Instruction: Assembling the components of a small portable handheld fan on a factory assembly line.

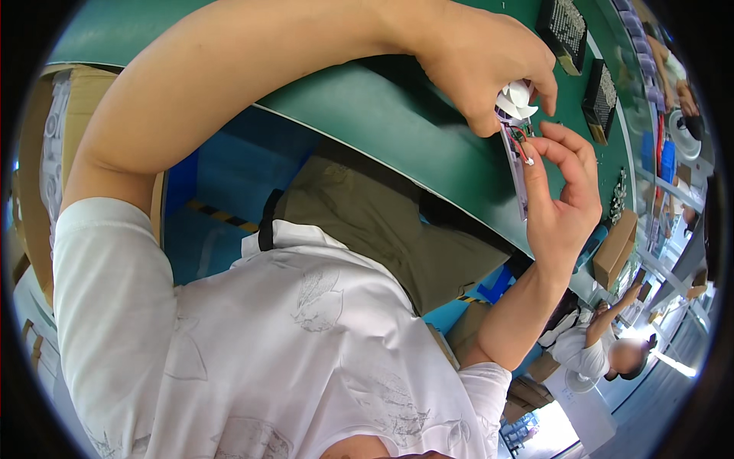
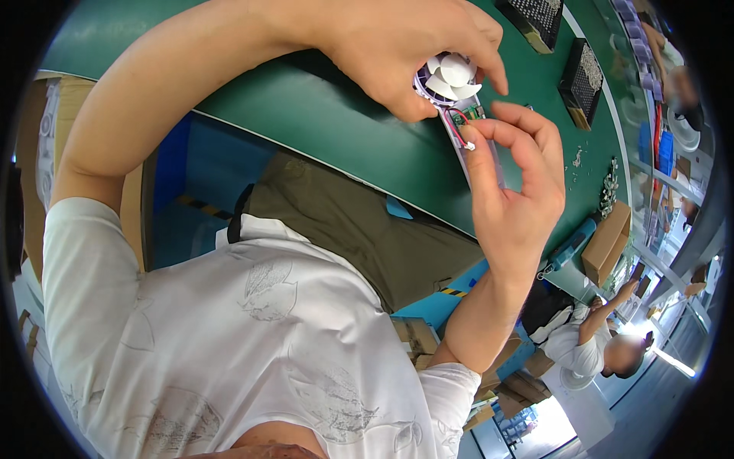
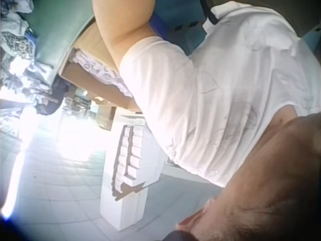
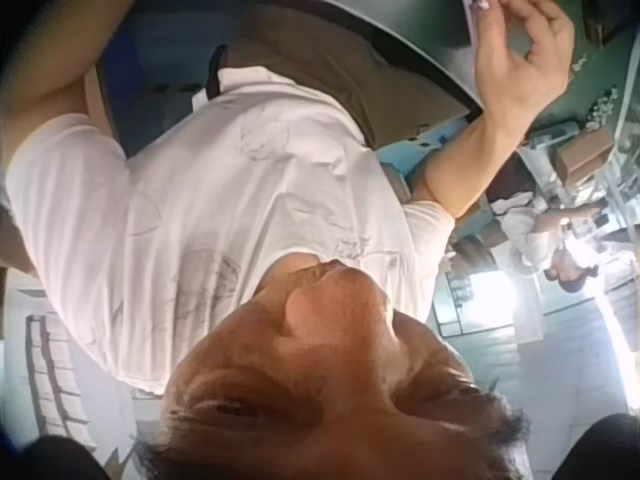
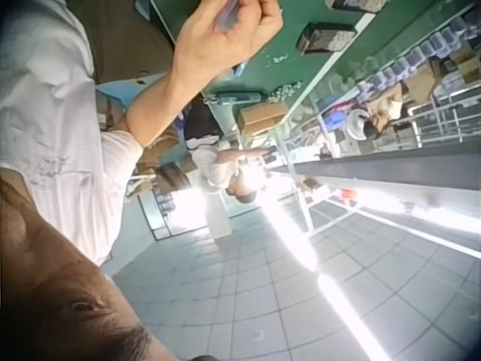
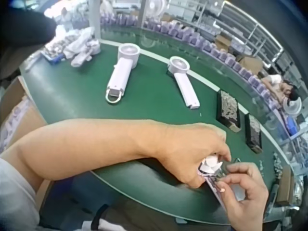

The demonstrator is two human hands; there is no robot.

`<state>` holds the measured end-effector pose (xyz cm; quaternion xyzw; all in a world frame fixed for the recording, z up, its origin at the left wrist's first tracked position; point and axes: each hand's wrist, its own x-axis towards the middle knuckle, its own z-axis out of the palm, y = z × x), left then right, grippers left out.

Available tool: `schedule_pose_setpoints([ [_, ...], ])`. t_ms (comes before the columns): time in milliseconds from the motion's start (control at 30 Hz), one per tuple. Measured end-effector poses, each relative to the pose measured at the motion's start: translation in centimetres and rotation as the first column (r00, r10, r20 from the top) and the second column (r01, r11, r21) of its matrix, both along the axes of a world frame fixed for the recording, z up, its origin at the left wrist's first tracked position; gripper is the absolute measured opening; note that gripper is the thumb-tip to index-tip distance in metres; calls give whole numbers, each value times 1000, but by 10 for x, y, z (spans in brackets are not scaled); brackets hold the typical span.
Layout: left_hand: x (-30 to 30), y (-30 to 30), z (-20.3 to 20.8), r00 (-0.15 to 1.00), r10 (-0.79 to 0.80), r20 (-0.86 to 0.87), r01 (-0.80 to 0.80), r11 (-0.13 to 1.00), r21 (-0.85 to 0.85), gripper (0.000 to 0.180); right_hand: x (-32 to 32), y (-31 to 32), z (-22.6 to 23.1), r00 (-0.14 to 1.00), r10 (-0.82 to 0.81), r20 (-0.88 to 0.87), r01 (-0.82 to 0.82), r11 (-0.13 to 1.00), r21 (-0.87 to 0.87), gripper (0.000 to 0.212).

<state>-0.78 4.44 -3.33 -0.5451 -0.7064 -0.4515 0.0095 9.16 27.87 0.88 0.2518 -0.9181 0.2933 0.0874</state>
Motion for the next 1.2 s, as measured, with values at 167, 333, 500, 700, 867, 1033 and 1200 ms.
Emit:
schedule_pose_setpoints([
  [167, 9, -2, 3, 998, 68, -1, -68, 997, -47, 44, 5, 1, -11, 992, -8, 129, 31, 984, -175, 11],
  [333, 8, -1, 2, 995, 98, -22, -98, 995, -33, 43, 9, -3, -11, 979, -79, 190, 112, 979, -172, 11],
  [500, 6, -1, 0, 995, 83, -47, -83, 996, -8, 40, 9, 0, -18, 990, -46, 132, 75, 971, -226, 11],
  [700, 7, -3, -1, 994, 68, -91, -61, 995, 74, 44, 8, 0, -14, 986, -46, 158, 79, 976, -205, 13],
  [867, 9, 5, -8, 989, 113, -101, -102, 990, 102, 44, 7, 2, -11, 980, -31, 194, 78, 968, -239, 15],
  [1033, 9, 1, -6, 991, 114, -69, -109, 991, 73, 43, 4, -2, 2, 966, -30, 258, 87, 973, -213, 17],
  [1200, 7, 4, -6, 987, 124, -107, -112, 988, 111, 44, -3, -3, 7, 967, -27, 253, 69, 985, -158, 16],
])
